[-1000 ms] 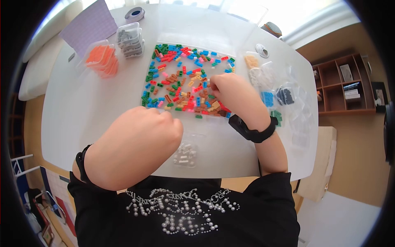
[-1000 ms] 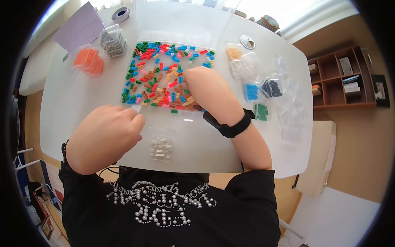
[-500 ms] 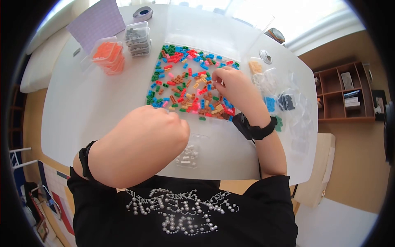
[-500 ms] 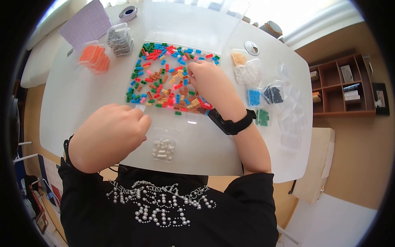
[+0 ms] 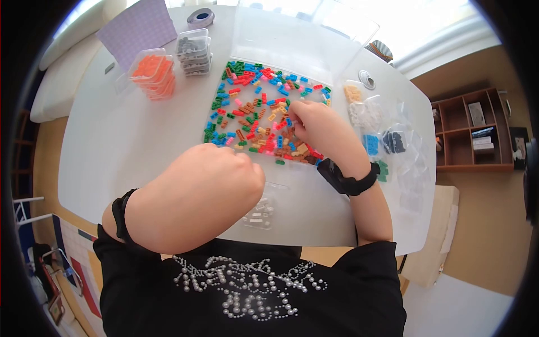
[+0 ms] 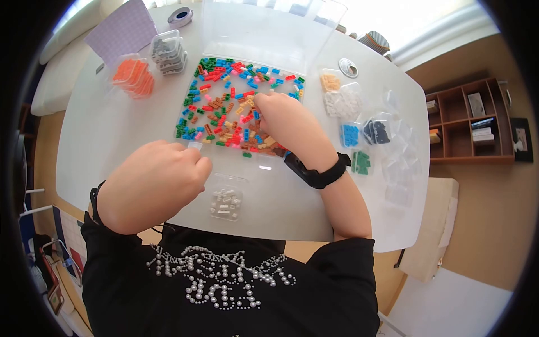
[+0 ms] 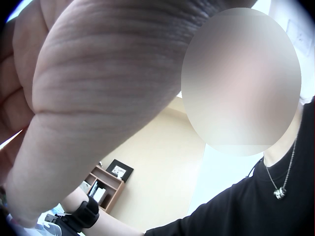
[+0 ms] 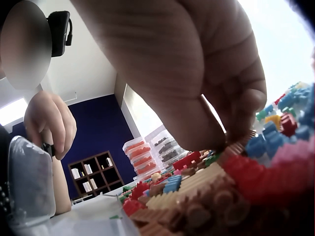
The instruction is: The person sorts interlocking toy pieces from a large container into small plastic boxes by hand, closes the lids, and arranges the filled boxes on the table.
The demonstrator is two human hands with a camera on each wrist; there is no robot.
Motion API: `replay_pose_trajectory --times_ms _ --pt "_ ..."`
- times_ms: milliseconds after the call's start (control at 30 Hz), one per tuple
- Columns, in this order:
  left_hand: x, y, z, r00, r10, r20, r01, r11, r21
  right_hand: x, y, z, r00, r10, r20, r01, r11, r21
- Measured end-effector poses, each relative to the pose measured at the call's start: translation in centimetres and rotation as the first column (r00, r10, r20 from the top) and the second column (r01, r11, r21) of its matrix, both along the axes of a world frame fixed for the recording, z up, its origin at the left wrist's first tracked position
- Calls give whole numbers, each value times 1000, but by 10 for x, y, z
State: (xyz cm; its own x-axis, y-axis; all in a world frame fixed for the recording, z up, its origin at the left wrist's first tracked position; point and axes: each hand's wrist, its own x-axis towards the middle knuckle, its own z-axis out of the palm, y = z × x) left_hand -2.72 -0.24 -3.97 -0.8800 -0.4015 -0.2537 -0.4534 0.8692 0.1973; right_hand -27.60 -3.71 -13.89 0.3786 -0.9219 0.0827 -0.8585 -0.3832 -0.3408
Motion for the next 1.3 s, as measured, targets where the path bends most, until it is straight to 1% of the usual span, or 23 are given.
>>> replay_pose_trajectory --times_ms 67,100,167,200,267,300,367,500,700,767,800,867,900,967,1000,1067,1100,1133,1200,1233,1267,1300 --pt "1 -1 0 1000 -14 -7 14 1000 8 -2 -2 3 995 9 95 -16 997 73" --pt "1 -1 0 1000 -12 -7 12 1000 8 -2 -4 5 995 11 95 -19 997 74" --pt "1 0 1 1000 -11 6 11 1000 14 -1 -8 11 967 -134 218 130 991 33" --pt "1 0 1 1000 -4 5 4 1000 14 -4 -12 8 968 -128 217 123 992 34" --pt "1 -1 1 1000 -17 17 17 999 46 -11 -20 -1 967 -112 229 141 984 -112" --pt "0 -1 1 1000 -15 15 14 999 46 -14 -22 -4 968 -110 228 138 984 -112" --pt "0 -1 -2 999 -25 22 24 999 23 -19 -26 -8 982 -109 152 122 989 -84" --pt "-2 -1 -2 998 -39 46 38 999 5 -21 -28 -11 980 -111 163 129 986 -104" --pt "-7 -1 -3 998 -13 56 11 999 37 -19 -26 -11 979 -102 179 121 988 -98" --pt "-7 0 -2 995 -30 97 28 999 22 -16 -25 -10 971 -147 189 170 979 -112" --pt "-7 0 -2 995 -30 98 28 999 22 -17 -25 -12 971 -147 190 170 979 -112" --pt "-5 0 -2 997 -44 66 43 999 17 -20 -26 -14 983 -86 165 107 987 -120" --pt "-5 -1 -2 997 -40 70 39 999 16 -21 -26 -13 982 -82 168 103 987 -121" --pt "-5 -3 -2 997 -51 55 49 998 39 -20 -26 -10 986 -95 140 99 995 -20" --pt "-5 -3 -1 997 -33 68 31 999 32 -20 -26 -10 985 -77 154 82 996 -27" --pt "-5 -3 3 996 -86 -8 86 996 35 -20 -24 -11 985 -89 149 96 994 -41" --pt "-4 -2 1 999 -45 23 44 999 23 -22 -25 -12 984 -64 166 76 995 -65" --pt "-3 -2 -6 997 -61 -55 63 997 38 -23 -26 -14 982 -29 189 47 995 -92" --pt "0 -3 -14 980 -96 -176 101 995 18 -17 -24 -6 989 -79 124 84 996 -30" --pt "1 -5 -16 966 -128 -225 130 991 -7 -16 -24 -6 989 -80 123 85 996 -34" --pt "3 -5 -17 977 -81 -196 79 997 -21 -15 -23 -5 989 -86 118 91 995 -35" --pt "4 -5 -20 974 -118 -196 117 993 -19 -12 -20 1 986 -99 134 101 995 -11"
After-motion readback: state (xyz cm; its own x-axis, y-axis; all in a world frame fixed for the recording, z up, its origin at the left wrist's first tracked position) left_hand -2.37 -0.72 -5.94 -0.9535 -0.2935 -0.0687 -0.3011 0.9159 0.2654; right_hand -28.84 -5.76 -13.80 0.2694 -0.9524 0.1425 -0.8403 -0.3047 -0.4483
